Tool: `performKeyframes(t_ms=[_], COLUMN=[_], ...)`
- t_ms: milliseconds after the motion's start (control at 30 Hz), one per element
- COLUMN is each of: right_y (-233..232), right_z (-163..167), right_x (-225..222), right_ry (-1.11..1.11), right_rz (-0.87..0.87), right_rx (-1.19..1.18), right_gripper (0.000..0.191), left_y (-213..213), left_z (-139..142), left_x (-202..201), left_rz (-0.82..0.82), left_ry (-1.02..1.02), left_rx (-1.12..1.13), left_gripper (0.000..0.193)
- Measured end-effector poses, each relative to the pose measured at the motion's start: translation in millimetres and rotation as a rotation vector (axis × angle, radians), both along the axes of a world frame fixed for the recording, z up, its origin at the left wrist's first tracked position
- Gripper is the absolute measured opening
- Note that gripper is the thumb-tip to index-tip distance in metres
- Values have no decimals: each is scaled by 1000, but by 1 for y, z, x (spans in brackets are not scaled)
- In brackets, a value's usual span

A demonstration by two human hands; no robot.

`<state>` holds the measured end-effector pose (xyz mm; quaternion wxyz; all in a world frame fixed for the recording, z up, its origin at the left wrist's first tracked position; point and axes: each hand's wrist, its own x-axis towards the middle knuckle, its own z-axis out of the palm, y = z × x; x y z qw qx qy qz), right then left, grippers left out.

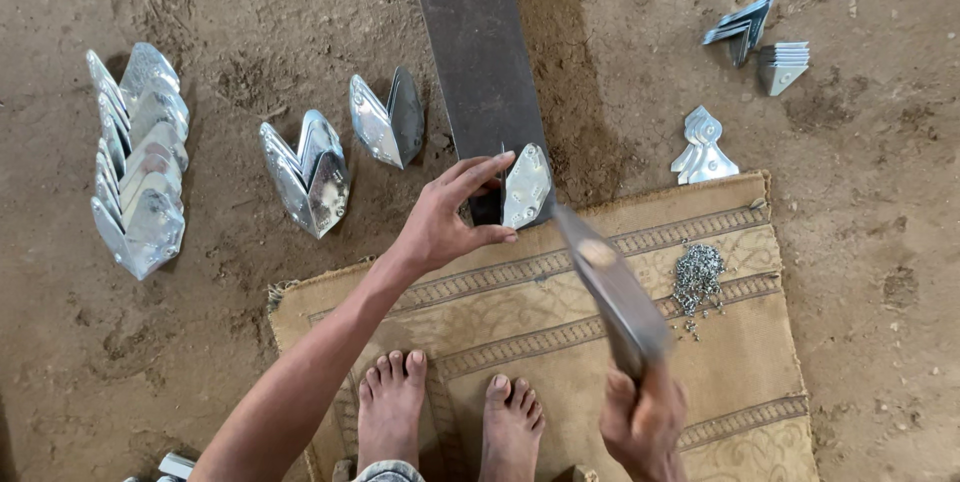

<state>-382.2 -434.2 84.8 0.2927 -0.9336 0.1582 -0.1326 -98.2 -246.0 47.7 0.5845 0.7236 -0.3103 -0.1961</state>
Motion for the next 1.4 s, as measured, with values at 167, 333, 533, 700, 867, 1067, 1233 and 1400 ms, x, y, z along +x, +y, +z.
performKeyframes(t_ms=[167,333,533,700,867,1067,1233,1400], right_y=[0,-12,-2,-5,-7,-13,-9,-3], right_z=[-12,-15,-16,-28,14,34,-49,-135], right_x=[10,8,1,13,-2,6,9,-40], right_ry=[60,405,-247,412,-242,-856,-24,317], right_rz=[-40,-141,56,-70,-312,37,-11,-185], right_rx=[420,274,410,96,-137,846,-104,93], right_gripper=[32,31,41,34,35,24,19,34], left_y=[-1,-3,-1,-2,-1,0,0,9], left_z=[0,-1,0,2,-1,1,1,-16], left_x=[0,-2,-2,-1,-3,-2,-5,-20], left_rz=[6,3,7,-1,10,14,18,190], left_ry=[-8,11,4,-76,-77,-92,-57,-6], left_rx=[-39,10,-9,54,33,-11,4,-94], left_gripper=[94,94,93,93,95,95,95,79])
